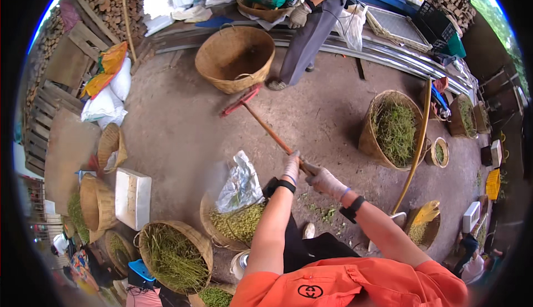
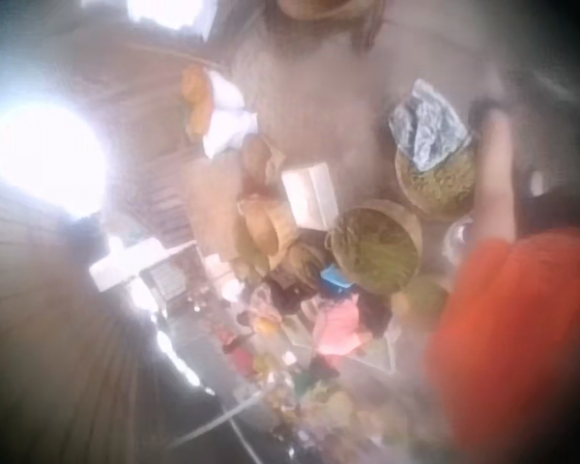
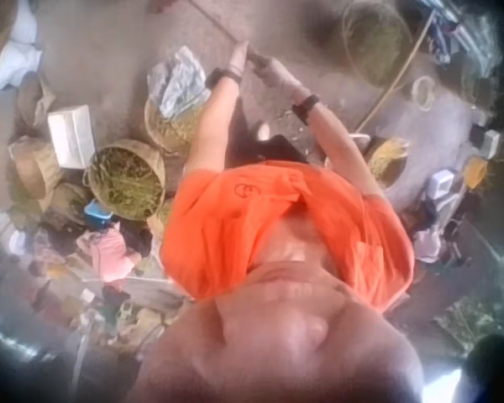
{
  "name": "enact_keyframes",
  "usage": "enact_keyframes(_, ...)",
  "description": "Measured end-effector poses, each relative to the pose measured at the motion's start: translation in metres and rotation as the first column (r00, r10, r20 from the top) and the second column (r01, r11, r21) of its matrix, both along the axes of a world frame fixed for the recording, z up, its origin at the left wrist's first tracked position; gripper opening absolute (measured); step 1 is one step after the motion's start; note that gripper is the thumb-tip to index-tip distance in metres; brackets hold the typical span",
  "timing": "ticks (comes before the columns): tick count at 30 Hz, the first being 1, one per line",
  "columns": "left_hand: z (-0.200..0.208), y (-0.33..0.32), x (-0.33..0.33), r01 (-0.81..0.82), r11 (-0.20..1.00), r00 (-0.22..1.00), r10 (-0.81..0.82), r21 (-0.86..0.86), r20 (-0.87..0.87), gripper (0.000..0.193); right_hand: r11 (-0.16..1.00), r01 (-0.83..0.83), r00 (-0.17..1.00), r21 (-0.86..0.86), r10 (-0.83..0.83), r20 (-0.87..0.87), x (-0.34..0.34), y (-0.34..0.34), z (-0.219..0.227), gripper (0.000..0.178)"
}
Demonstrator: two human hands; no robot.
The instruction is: Raking and shoveling plant debris into a basket in an outdoor produce-processing workspace.
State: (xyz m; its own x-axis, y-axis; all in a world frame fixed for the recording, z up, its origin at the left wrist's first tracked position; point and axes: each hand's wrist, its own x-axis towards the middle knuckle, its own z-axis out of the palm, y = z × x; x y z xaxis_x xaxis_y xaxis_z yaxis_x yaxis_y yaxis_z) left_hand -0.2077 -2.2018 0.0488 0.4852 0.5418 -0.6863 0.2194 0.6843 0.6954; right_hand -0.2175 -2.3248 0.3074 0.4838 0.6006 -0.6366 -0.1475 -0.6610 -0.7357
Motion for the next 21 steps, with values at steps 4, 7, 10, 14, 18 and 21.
enact_keyframes(4,0.008,0.039,0.061,0.504,0.857,0.806,-0.421,0.11,-0.415,0.034,0.973,0.187,0.971,-0.137,-0.204,-0.122,0.052,0.033,-0.058,0.053)
enact_keyframes(7,-0.005,0.007,0.057,0.491,0.868,0.764,-0.388,0.074,-0.516,0.032,0.989,0.061,0.99,-0.138,-0.042,0.136,0.032,-0.014,-0.07,0.049)
enact_keyframes(10,-0.001,-0.101,0.007,0.592,0.76,0.733,-0.647,-0.268,-0.212,0.022,0.954,0.037,0.995,-0.296,-0.008,0.101,0.006,-0.117,0.022,0.05)
enact_keyframes(14,0.118,-0.239,-0.036,0.529,0.58,0.753,-0.657,-0.62,0.028,0.018,0.792,0.135,0.976,-0.596,-0.21,-0.058,0.008,-0.147,0.191,0.054)
enact_keyframes(18,0.215,-0.239,-0.025,0.541,0.614,0.742,-0.67,-0.575,-0.018,0.028,0.754,0.029,0.998,-0.656,-0.059,-0.024,0.009,-0.2,0.235,0.059)
enact_keyframes(21,0.16,-0.209,-0.021,0.45,0.753,0.862,-0.507,-0.48,0.013,0.027,0.806,0.225,0.928,-0.547,-0.349,-0.133,0.02,-0.2,0.188,0.059)
